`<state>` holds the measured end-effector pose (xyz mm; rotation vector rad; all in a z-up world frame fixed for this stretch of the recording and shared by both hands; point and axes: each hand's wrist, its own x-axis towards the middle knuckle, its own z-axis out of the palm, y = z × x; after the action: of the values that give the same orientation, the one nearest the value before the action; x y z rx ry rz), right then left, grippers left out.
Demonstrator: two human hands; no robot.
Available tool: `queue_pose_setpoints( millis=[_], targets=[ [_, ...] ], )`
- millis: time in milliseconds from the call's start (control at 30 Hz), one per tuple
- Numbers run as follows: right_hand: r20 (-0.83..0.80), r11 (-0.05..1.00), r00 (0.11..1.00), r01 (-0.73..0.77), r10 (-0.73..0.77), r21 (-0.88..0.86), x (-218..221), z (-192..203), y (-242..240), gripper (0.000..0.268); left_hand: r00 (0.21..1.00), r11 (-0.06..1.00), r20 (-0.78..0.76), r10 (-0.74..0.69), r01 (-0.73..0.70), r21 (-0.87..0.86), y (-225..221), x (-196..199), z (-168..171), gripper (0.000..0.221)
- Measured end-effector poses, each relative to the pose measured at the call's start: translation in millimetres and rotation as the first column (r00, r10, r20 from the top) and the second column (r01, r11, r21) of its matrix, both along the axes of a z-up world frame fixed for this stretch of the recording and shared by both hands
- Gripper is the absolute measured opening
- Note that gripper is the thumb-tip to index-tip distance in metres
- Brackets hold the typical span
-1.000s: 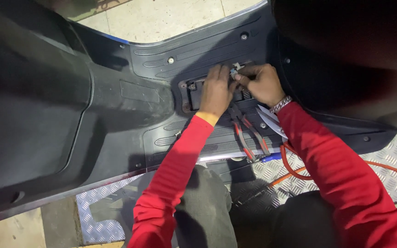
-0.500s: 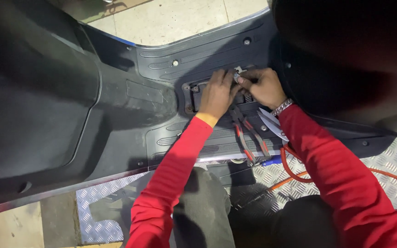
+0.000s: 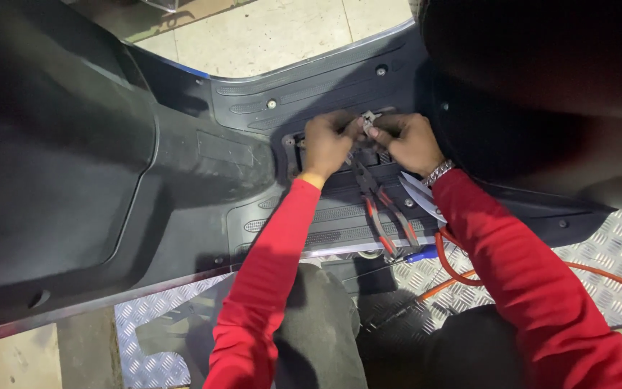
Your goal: Stripping, connecting, and testing electrical wires on a scooter using pliers, scissors, and a multimeter.
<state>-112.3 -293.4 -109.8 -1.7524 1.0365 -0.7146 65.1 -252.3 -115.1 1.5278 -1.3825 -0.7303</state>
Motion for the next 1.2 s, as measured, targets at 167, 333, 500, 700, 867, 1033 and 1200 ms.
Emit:
queue_pose_setpoints(
  millis=[167, 333, 500, 700, 867, 1033, 1200],
  targets=[
    [0.038, 1.0, 0.999, 0.004, -0.003, -0.021, 0.1, -5.7, 1.6, 0.023, 0.996, 0.998, -0.087, -0.027, 0.032, 0.053, 4.4, 2.8, 14.8, 0.023],
    [0.009, 0.999, 1.0, -0.007, 0.008, -0.033, -1.7, -10.1, -3.3, 0.025, 0.998, 0.998, -0.038, -0.042, 0.043, 0.04, 5.5, 4.6, 14.5, 0.017],
    [-0.043, 0.999, 0.999, 0.011, -0.013, -0.049, 0.3, 3.9, 5.2, 0.023, 0.998, 0.998, 0.005, -0.059, 0.058, 0.03, 6.0, 2.3, 12.0, 0.017],
    [-0.062, 0.997, 0.997, 0.032, -0.037, -0.074, 2.2, 3.9, 7.4, 0.021, 0.995, 0.996, 0.073, -0.061, 0.065, -0.063, 5.6, -1.9, 5.6, 0.017],
    [-0.009, 0.999, 0.999, 0.047, -0.048, -0.023, 4.9, 3.7, 0.5, 0.023, 0.828, 0.969, 0.513, -0.225, 0.247, 0.025, 13.6, 1.1, 23.9, 0.026],
    [-0.049, 0.996, 0.998, 0.045, -0.048, -0.078, 3.3, 4.3, 1.3, 0.022, 0.706, 0.961, 0.669, -0.232, 0.274, 0.045, 1.1, 0.8, -12.9, 0.042],
    [-0.084, 0.994, 0.994, 0.058, -0.066, -0.087, -0.2, -9.6, 4.3, 0.022, 0.675, 0.951, 0.712, -0.193, 0.308, -0.035, -1.7, -1.3, -30.1, 0.028]
  ],
)
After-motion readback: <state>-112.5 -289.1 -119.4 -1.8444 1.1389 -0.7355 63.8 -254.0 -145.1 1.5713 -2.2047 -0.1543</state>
